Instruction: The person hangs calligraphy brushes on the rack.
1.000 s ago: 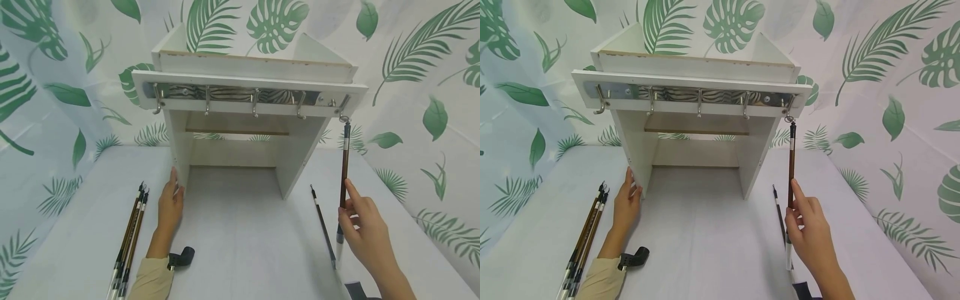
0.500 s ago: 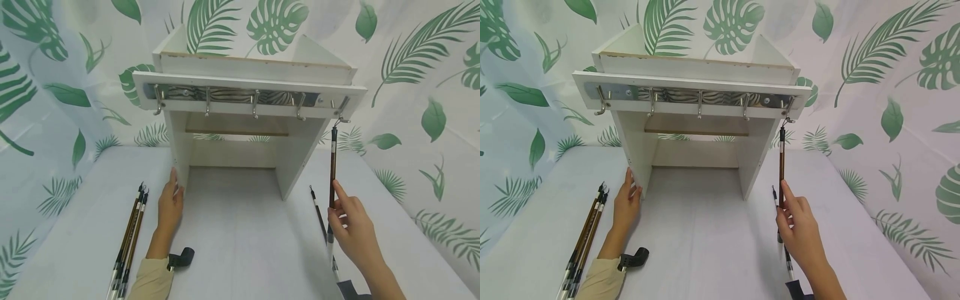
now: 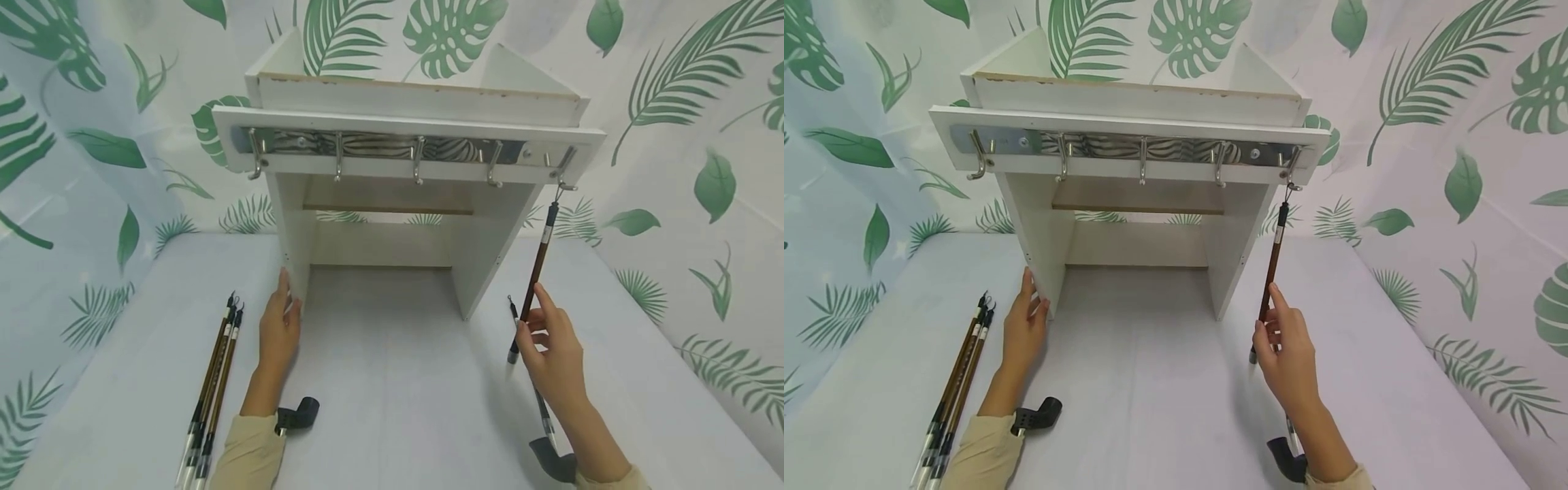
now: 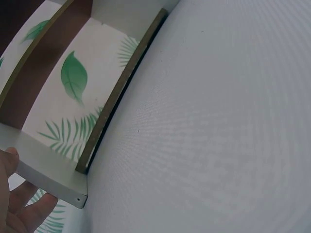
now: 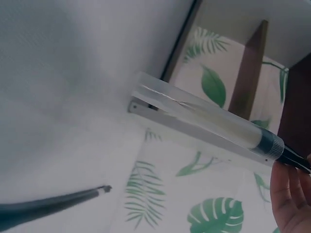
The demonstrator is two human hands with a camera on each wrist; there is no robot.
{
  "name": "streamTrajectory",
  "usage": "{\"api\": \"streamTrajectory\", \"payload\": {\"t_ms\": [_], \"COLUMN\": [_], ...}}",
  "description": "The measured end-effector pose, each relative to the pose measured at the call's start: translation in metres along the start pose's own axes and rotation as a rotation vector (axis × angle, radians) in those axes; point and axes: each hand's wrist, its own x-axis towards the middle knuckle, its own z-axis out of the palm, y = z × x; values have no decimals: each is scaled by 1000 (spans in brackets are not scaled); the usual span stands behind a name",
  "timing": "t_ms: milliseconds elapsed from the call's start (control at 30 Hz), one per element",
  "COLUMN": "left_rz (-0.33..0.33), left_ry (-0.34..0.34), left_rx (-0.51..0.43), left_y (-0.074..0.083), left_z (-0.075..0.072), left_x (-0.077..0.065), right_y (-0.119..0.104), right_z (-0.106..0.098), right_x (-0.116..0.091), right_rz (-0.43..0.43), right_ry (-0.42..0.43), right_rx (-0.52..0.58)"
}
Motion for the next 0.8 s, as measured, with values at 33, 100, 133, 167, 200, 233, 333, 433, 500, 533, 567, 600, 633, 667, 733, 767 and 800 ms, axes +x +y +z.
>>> {"api": "streamTrajectory", "payload": {"t_ms": [33, 100, 133, 167, 200, 233, 333, 433, 500, 533, 567, 600, 633, 667, 733, 767, 800], "left_rz": [-4, -7, -8, -9, -8, -8, -6, -6, -8, -11, -15, -19, -23, -26, -31, -28, -25], "left_ry": [-3, -6, -6, -7, -6, -5, -1, 2, 5, 6, 7, 7, 7, 6, 4, 4, 4], "left_rx": [-2, -5, -7, -8, -8, -6, -1, 8, 12, 15, 17, 17, 16, 17, 12, 9, 6], "left_y": [0, 1, 1, 2, 2, 2, 3, 3, 4, 4, 4, 4, 4, 4, 4, 4, 4], "left_z": [0, 0, 0, 0, 0, 0, 0, 0, 0, 0, 0, 0, 0, 0, 0, 0, 0], "left_x": [0, 0, 0, 0, 0, 0, -1, -1, -1, -1, -1, -1, -1, -1, -2, -2, -1], "right_y": [2, 6, 8, 10, 11, 12, 15, 19, 21, 22, 23, 24, 24, 25, 26, 27, 28], "right_z": [3, 7, 9, 11, 13, 15, 20, 24, 26, 27, 28, 29, 30, 32, 34, 35, 37], "right_x": [0, 0, 0, 1, 1, 1, 2, 3, 3, 3, 3, 3, 4, 4, 5, 5, 6], "right_rz": [-7, -9, -7, -11, -19, -22, -29, -26, -19, -13, -12, -15, -14, -14, -16, -18, -18], "right_ry": [7, 12, 12, 17, 26, 29, 47, 49, 41, 35, 29, 29, 28, 30, 41, 51, 59], "right_rx": [5, 16, 21, 27, 33, 37, 42, 51, 60, 65, 67, 67, 66, 68, 77, 85, 91]}}
